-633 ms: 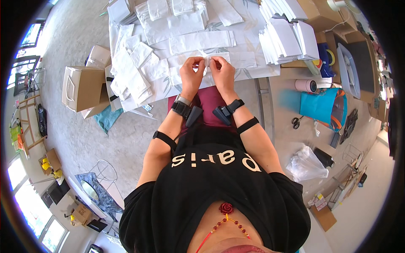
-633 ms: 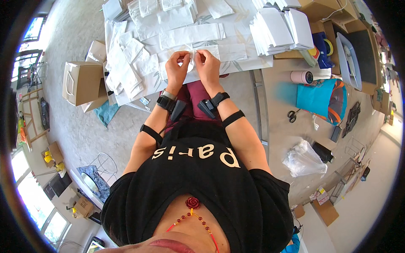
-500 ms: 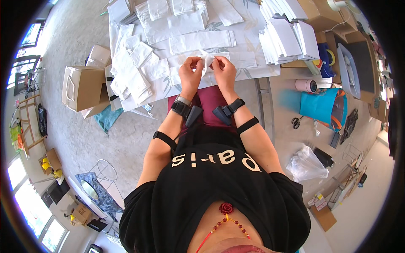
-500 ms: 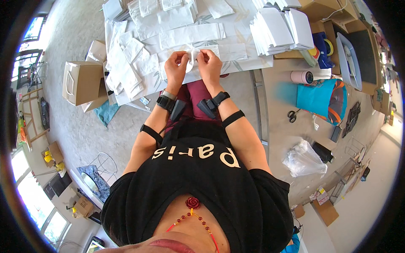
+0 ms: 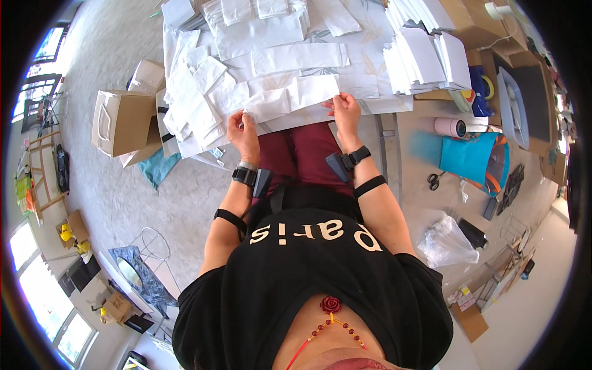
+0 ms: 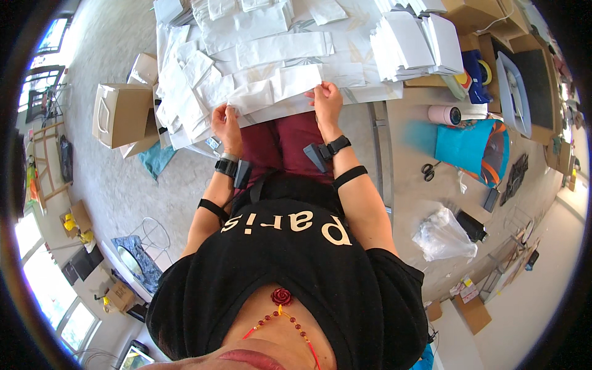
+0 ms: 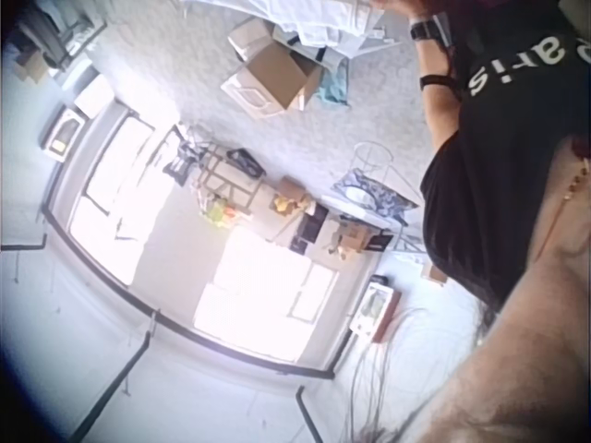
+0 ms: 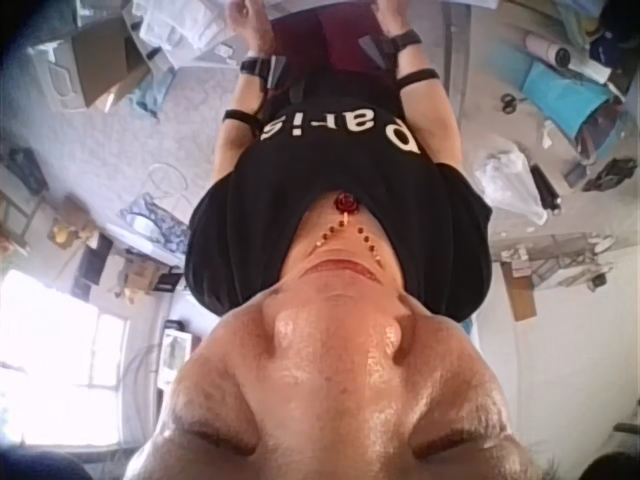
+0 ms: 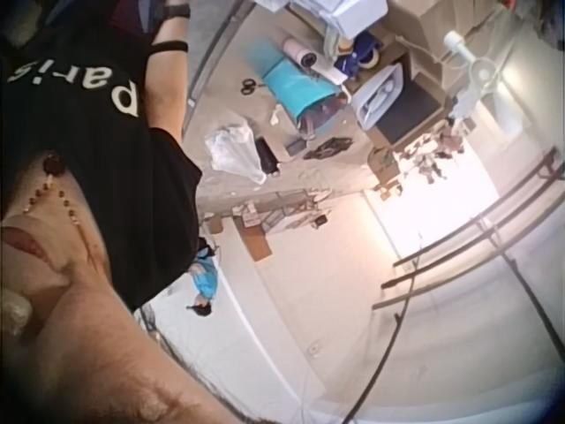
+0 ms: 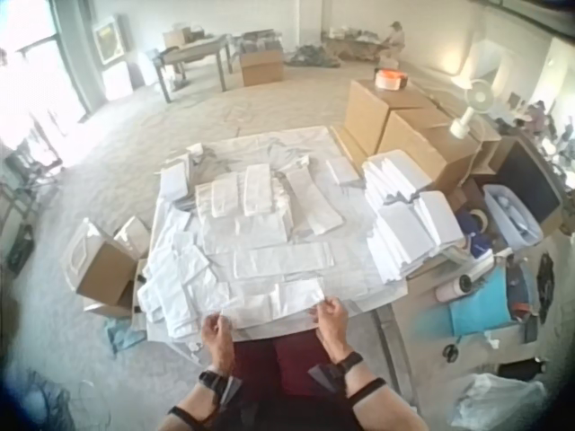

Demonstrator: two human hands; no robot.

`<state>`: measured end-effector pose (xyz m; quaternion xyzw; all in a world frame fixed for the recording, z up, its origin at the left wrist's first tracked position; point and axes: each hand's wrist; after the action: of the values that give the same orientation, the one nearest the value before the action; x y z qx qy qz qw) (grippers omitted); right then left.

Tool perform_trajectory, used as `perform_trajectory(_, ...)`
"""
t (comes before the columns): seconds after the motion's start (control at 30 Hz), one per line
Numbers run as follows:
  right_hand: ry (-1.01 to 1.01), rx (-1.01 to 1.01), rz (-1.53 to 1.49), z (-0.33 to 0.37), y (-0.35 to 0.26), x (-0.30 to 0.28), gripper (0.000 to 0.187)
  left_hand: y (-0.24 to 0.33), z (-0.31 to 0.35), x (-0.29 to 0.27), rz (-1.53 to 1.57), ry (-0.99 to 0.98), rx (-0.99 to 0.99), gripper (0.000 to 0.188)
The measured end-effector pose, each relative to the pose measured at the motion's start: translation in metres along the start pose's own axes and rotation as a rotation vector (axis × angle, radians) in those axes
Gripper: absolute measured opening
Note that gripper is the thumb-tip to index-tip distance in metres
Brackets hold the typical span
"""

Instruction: The person folds white paper sheets into rectangular packets by hand on a table, occasionally moving aside completed stacks to reach more paper.

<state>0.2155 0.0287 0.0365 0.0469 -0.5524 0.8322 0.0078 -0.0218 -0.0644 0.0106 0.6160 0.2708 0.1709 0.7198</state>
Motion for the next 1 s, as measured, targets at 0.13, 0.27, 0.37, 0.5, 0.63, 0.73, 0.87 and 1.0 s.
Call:
perform_trajectory(0.13,-0.005,-0.008,0.079,-0.002,0.001,-0.007,0.025,0.018,0.0,-0.003,-0.24,-0.039,0.05,0.027)
perform_trajectory(0.27,0.025,0.036,0.104,-0.005,-0.005,-0.007,0.029,0.039,-0.003,0.004,-0.499,-0.027,0.013,0.037)
perform_trajectory(0.37,0.033,-0.019,0.271,-0.012,0.001,-0.012,0.028,0.04,-0.004,0.006,-0.707,-0.07,0.073,0.048)
perform_trajectory(0.5,0.035,-0.12,0.402,-0.017,0.01,-0.014,0.025,0.036,-0.007,0.012,-0.655,-0.102,0.022,0.048)
perform_trajectory(0.63,0.093,-0.193,0.551,-0.017,0.015,-0.018,0.021,0.035,-0.007,0.017,-0.518,-0.131,0.061,0.041)
perform_trajectory(0.73,0.138,-0.308,0.641,-0.016,0.017,-0.02,0.021,0.028,-0.012,0.019,-0.365,-0.105,0.199,0.037)
perform_trajectory(0.87,0.154,-0.293,0.649,-0.011,0.012,-0.022,0.022,0.033,-0.021,0.024,-0.199,-0.12,0.159,0.034)
perform_trajectory(1.0,0.18,-0.292,0.658,-0.011,0.008,-0.021,0.021,0.032,-0.035,0.026,-0.043,-0.138,0.137,0.033)
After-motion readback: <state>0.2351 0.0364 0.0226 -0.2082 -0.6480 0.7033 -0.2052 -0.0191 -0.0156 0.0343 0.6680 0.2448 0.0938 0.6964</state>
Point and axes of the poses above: each hand's wrist, its own z-axis away from the middle knuckle, its own x-axis out of the palm, y = z × x, and after that the axes turned 13 degrees about -y, right-handed
